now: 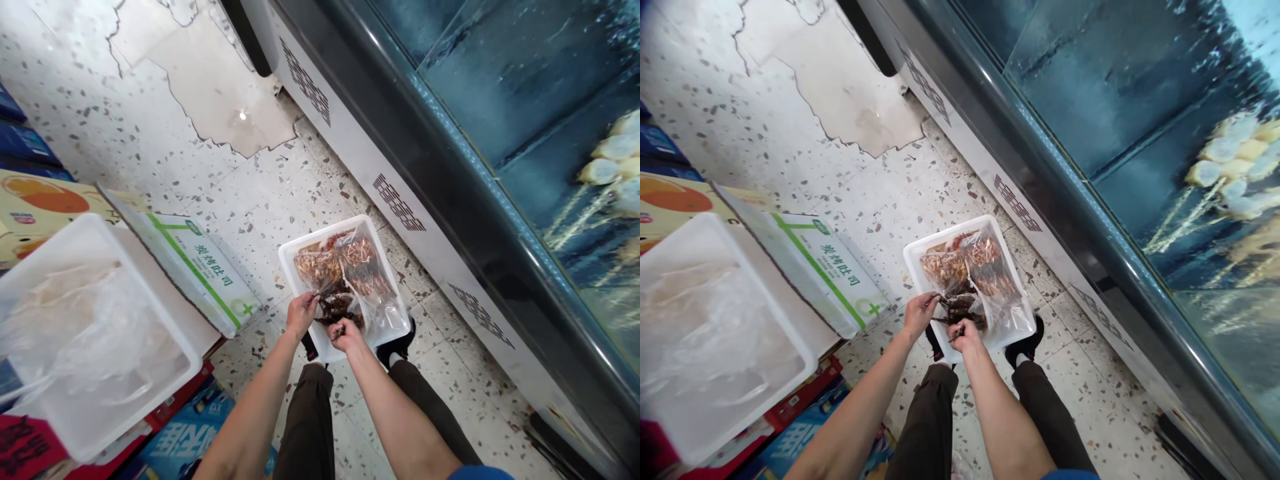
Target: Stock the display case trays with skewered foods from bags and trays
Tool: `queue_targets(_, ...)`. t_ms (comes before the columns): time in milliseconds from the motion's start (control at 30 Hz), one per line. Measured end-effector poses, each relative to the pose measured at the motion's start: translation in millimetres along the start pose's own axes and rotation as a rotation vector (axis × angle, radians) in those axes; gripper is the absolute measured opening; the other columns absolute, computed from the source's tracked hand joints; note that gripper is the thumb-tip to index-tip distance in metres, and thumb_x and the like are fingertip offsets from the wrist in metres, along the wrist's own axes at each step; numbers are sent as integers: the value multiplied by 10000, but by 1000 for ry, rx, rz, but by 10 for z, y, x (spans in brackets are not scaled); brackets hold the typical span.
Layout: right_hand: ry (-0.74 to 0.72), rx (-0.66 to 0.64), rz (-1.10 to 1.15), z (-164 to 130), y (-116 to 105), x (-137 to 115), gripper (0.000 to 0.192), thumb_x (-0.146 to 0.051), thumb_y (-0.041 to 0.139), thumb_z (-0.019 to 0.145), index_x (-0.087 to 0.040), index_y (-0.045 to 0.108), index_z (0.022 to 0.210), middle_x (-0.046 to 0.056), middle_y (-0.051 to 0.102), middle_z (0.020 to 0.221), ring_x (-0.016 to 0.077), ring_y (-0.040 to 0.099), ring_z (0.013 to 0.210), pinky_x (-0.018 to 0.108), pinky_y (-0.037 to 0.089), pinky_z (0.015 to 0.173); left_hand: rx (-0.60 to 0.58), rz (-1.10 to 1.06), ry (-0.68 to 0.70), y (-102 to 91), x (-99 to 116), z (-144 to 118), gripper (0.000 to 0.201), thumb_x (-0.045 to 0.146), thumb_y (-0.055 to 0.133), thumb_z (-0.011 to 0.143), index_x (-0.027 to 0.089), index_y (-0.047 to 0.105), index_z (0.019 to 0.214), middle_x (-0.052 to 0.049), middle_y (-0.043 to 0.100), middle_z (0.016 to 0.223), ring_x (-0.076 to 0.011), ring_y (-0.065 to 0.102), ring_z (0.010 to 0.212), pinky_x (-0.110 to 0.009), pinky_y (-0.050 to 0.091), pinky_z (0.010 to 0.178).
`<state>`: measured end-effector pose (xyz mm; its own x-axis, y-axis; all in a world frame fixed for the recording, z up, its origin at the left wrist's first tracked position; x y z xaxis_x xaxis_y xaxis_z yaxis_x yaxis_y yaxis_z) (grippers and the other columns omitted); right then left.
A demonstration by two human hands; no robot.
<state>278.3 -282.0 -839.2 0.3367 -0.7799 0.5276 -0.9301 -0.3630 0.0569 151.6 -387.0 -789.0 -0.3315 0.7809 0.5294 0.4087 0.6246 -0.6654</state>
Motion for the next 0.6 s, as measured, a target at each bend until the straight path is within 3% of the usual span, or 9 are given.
queue_targets(133, 105, 23, 48, -51, 22, 45, 224, 3, 385, 625, -190, 287, 570, -92, 306, 440, 11, 291, 316, 83, 273, 303, -213, -58, 80, 217, 120, -132, 264, 216, 495, 804, 226, 650, 1018, -24, 694, 972, -161, 636, 853, -286, 505, 810)
queue_targets(233, 144, 36, 56, -22, 33, 82, 206, 28, 375, 659, -171, 350, 616, -93, 347, 446, 4, 280, 296, 72, 254, 291, -371, -32, 201, 349, 225, -225, 438, 125, 503, 761, 231, 563, 1181, -36, 628, 1144, -173, 577, 1022, -312, 451, 919)
queue_targets(367, 188, 45, 61, -39, -74, 142, 216, 26, 369, 684, -176, 333, 615, -112, 286, 418, 2, 269, 283, 63, 233, 288, -515, 112, 324, 425, 285, -302, 488, 122, 520, 757, 222, 528, 1235, -71, 649, 1056, -202, 589, 961, -321, 471, 852)
queue_targets(467, 216, 37, 71, -115, -199, 163, 255, 9, 373, 710, -190, 271, 588, -124, 214, 408, -1, 247, 279, 58, 213, 285, -525, 171, 310, 429, 308, -336, 404, 161, 493, 804, 212, 568, 1198, -84, 669, 926, -203, 611, 864, -305, 485, 776)
queue_targets(600, 235, 8, 86, -235, -325, 128, 296, -11, 341, 757, -211, 222, 574, -122, 186, 426, -3, 229, 291, 58, 193, 283, -471, 63, 262, 434, 398, -345, 290, 201, 446, 853, 192, 655, 1054, -85, 683, 919, -182, 621, 829, -272, 476, 773)
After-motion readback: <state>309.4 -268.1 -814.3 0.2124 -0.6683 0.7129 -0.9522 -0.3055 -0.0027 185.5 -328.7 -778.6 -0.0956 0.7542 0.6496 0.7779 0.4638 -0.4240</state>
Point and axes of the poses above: each hand's wrist, its own z-axis towards the middle knuckle, its own y-axis out of the palm, x = y × z, the point moved 6 cm from there along z, towards the middle knuckle
